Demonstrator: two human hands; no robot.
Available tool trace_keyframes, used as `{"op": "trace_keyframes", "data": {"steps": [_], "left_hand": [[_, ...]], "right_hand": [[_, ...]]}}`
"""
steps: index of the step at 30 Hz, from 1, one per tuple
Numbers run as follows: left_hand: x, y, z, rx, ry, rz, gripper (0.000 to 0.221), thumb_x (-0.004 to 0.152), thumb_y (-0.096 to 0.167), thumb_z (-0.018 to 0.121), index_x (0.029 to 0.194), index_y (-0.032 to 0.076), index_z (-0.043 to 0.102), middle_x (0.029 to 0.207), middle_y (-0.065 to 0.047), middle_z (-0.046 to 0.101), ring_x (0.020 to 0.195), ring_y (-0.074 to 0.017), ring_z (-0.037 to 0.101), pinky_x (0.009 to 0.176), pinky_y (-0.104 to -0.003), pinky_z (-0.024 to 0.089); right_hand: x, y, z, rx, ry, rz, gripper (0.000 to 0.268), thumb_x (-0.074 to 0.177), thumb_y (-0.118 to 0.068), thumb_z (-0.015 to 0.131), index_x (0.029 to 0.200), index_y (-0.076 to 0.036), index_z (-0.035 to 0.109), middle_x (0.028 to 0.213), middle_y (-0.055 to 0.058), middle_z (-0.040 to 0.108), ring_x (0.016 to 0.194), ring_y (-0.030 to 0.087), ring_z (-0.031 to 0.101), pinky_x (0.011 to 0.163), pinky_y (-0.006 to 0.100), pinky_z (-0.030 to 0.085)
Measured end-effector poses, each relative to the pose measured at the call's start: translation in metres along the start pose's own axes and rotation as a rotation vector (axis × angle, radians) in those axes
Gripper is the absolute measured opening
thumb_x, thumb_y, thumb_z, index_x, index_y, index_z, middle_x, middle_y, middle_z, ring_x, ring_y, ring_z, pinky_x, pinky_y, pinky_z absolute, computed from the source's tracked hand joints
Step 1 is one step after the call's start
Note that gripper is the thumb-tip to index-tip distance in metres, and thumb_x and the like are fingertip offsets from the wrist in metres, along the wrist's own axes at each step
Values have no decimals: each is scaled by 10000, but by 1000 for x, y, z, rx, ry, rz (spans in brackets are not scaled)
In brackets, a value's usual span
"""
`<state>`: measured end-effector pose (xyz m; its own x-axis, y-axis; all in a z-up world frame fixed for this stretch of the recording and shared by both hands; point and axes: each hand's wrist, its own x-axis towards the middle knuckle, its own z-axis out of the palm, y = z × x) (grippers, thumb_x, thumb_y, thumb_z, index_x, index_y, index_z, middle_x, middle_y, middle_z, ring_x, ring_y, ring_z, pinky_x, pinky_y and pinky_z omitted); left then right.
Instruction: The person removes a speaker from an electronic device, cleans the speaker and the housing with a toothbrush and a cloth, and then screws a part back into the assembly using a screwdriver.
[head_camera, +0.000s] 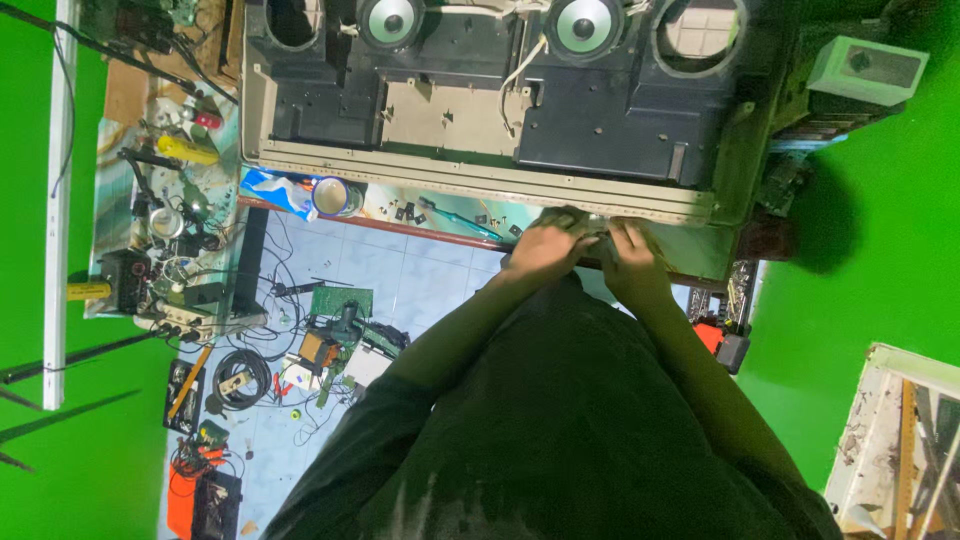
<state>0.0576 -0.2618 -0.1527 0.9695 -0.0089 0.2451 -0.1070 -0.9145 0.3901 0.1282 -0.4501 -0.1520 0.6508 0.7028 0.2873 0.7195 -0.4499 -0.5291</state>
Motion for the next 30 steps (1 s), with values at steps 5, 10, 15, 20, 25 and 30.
{"op": "trace_keyframes", "data": {"steps": [5, 10, 15, 20, 25, 30], "left_hand": [[-14, 22, -77, -599, 179, -174, 226, 1025, 201, 649, 1176, 47, 716, 971, -151, 742, 834, -263, 757, 724, -297, 578], [-29, 49, -142, -663, 186, -420, 251, 1022, 150, 722, 839, -6, 649, 647, -89, 566, 601, -141, 463, 565, -289, 424], [-38, 75, -190, -750, 370, -374, 204, 982, 145, 656, 871, -17, 603, 699, -28, 582, 616, -70, 478, 562, -272, 420], [-62, 69, -193, -619, 331, -553, 440, 1019, 127, 680, 654, -15, 480, 550, -24, 388, 555, -83, 338, 498, -296, 305], [-56, 70, -193, -577, 341, -564, 378, 1012, 113, 687, 708, -5, 496, 594, -46, 446, 576, -107, 375, 521, -303, 345], [-43, 79, -208, -639, 300, -294, 391, 797, -76, 552, 1171, 17, 620, 1252, -162, 651, 1156, -280, 623, 990, -354, 471]], "right_hand": [[-6, -35, -48, 294, 111, 257, 151, 1010, -160, 657, 1029, -12, 679, 838, 165, 684, 714, 273, 654, 681, 367, 529], [-19, -62, -87, 220, -41, 515, 291, 1032, -232, 696, 855, -3, 659, 655, 155, 578, 554, 209, 508, 583, 339, 409], [-26, -94, -129, 462, 195, 282, 179, 1039, -197, 615, 1039, -24, 662, 818, 43, 679, 688, 105, 618, 615, 270, 482], [-50, -85, -149, 179, 59, 523, 239, 1037, -193, 629, 881, -19, 680, 663, 96, 620, 540, 163, 552, 564, 343, 459], [-56, -83, -143, 296, 138, 524, 127, 1064, -123, 614, 1004, -13, 638, 823, 95, 672, 725, 158, 647, 708, 317, 528], [-32, -101, -148, 533, 158, 441, 382, 984, -35, 627, 1355, 0, 539, 1193, 140, 679, 1061, 202, 689, 930, 335, 566]]}}
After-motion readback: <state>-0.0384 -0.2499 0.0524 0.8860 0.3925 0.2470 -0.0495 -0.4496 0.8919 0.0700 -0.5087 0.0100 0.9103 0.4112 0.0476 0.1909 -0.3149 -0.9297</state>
